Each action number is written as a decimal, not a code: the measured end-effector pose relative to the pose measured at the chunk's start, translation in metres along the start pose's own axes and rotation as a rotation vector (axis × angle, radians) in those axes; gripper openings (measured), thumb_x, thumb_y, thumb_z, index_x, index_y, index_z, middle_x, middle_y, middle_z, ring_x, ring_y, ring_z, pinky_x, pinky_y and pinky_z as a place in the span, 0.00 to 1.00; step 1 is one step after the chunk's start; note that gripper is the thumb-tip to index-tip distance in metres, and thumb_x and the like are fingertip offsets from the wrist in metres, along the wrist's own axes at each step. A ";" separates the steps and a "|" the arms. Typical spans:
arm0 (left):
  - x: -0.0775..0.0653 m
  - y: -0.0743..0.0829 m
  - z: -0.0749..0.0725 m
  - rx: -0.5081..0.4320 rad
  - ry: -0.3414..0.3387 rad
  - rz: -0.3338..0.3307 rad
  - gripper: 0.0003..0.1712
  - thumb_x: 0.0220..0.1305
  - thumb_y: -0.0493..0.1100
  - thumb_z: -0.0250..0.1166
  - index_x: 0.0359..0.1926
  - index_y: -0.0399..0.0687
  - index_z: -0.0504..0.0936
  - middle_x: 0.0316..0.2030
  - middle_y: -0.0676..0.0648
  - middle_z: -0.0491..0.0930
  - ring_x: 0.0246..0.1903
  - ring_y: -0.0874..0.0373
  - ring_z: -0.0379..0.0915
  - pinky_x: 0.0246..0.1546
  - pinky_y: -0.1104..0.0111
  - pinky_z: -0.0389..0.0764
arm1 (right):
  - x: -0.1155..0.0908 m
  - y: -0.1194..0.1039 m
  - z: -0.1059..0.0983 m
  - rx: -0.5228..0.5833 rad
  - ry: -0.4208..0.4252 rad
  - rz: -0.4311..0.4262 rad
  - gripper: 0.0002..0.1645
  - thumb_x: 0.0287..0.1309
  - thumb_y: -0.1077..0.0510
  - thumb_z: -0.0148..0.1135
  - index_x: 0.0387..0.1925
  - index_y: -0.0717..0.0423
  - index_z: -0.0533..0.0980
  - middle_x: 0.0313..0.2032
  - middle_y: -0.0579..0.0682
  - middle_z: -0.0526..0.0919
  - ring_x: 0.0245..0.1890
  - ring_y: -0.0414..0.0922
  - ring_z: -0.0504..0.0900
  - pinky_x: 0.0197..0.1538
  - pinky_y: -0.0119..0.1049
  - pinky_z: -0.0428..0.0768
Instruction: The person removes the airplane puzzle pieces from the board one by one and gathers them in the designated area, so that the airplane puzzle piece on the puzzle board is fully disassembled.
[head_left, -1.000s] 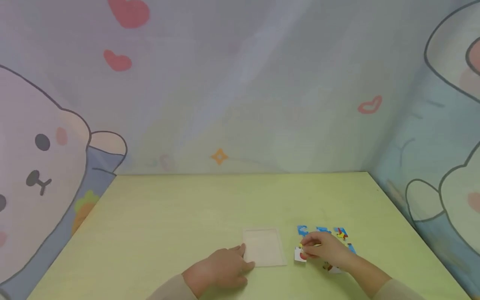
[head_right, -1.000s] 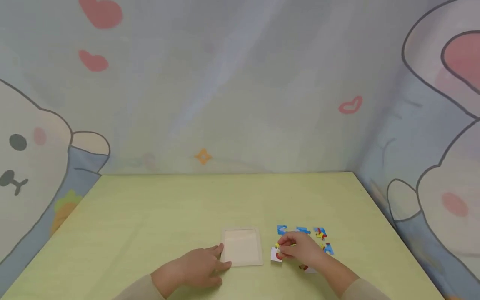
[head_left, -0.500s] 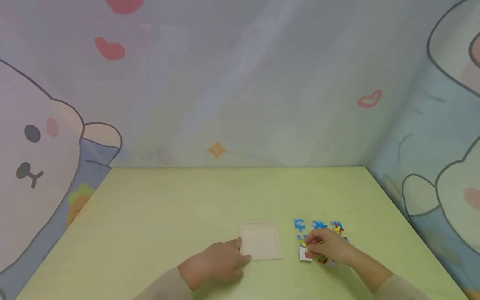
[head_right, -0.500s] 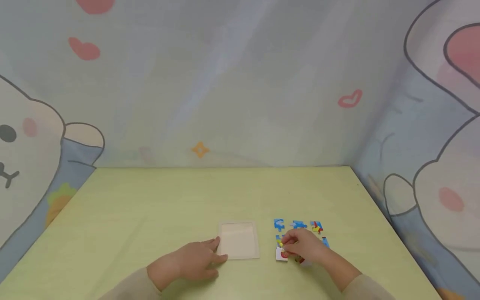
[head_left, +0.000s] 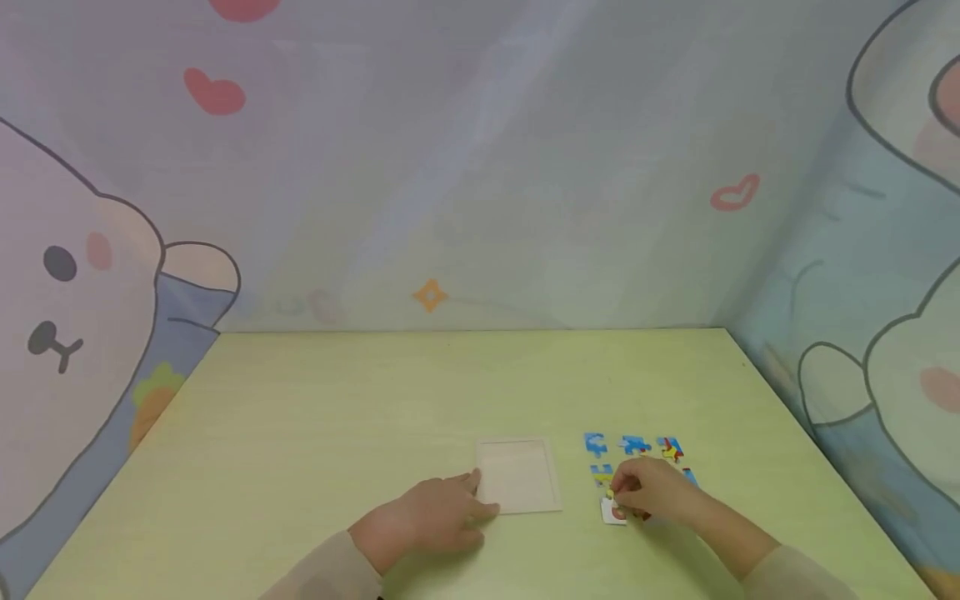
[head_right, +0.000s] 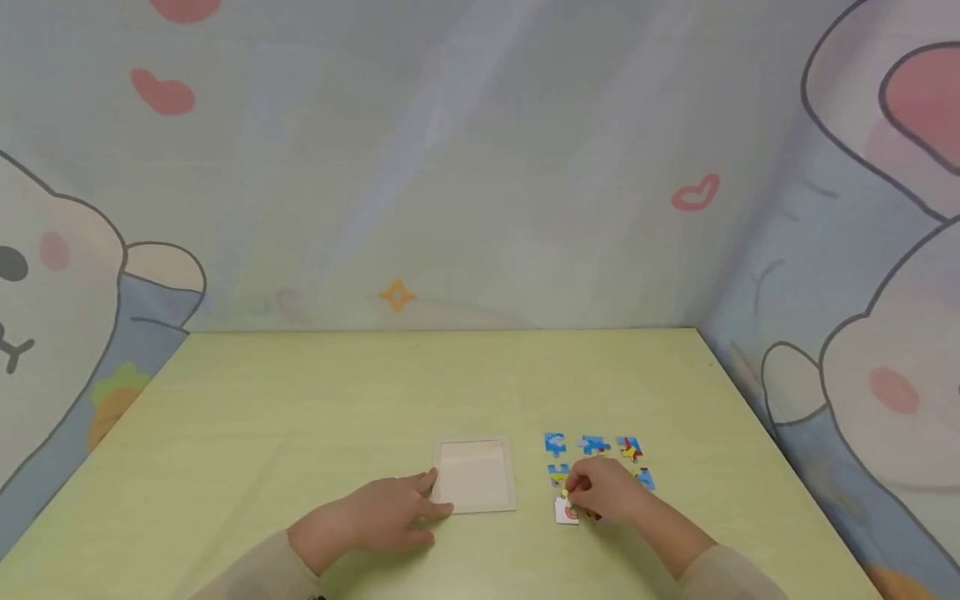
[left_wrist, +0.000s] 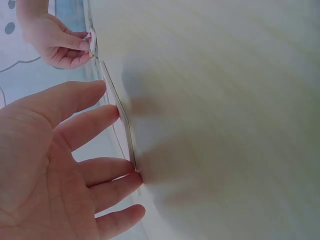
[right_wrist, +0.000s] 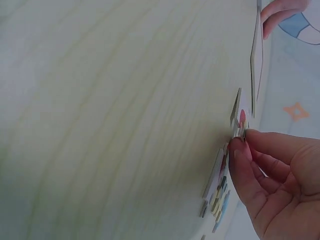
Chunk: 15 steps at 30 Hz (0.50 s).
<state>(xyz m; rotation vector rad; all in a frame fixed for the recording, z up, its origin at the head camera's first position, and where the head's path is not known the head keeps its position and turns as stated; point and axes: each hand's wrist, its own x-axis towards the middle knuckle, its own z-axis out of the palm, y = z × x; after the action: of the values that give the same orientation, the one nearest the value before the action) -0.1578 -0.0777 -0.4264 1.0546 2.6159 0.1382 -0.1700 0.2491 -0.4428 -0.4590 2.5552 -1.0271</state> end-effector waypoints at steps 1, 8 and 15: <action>0.000 -0.001 0.000 -0.016 0.003 0.002 0.23 0.61 0.52 0.58 0.59 0.63 0.76 0.62 0.33 0.64 0.62 0.46 0.62 0.52 0.56 0.71 | 0.000 0.000 0.001 -0.017 0.002 0.002 0.02 0.55 0.65 0.62 0.30 0.60 0.76 0.23 0.45 0.76 0.18 0.41 0.72 0.22 0.33 0.74; 0.001 -0.002 0.004 -0.081 0.022 0.029 0.22 0.63 0.51 0.57 0.59 0.62 0.76 0.62 0.33 0.63 0.62 0.46 0.62 0.56 0.58 0.68 | -0.004 -0.002 0.002 -0.114 0.038 0.007 0.04 0.54 0.65 0.62 0.28 0.57 0.75 0.22 0.43 0.75 0.18 0.40 0.70 0.25 0.32 0.71; 0.003 -0.006 0.006 -0.038 0.039 0.020 0.23 0.64 0.53 0.56 0.61 0.61 0.74 0.62 0.38 0.66 0.62 0.48 0.62 0.54 0.56 0.70 | -0.005 -0.013 -0.013 -0.189 0.099 0.033 0.02 0.58 0.62 0.60 0.30 0.56 0.76 0.26 0.44 0.76 0.26 0.41 0.70 0.31 0.35 0.72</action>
<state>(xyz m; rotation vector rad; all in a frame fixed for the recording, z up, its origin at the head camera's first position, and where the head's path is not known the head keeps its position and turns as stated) -0.1619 -0.0807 -0.4341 1.0764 2.6270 0.2147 -0.1687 0.2496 -0.4238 -0.4222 2.7529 -0.8192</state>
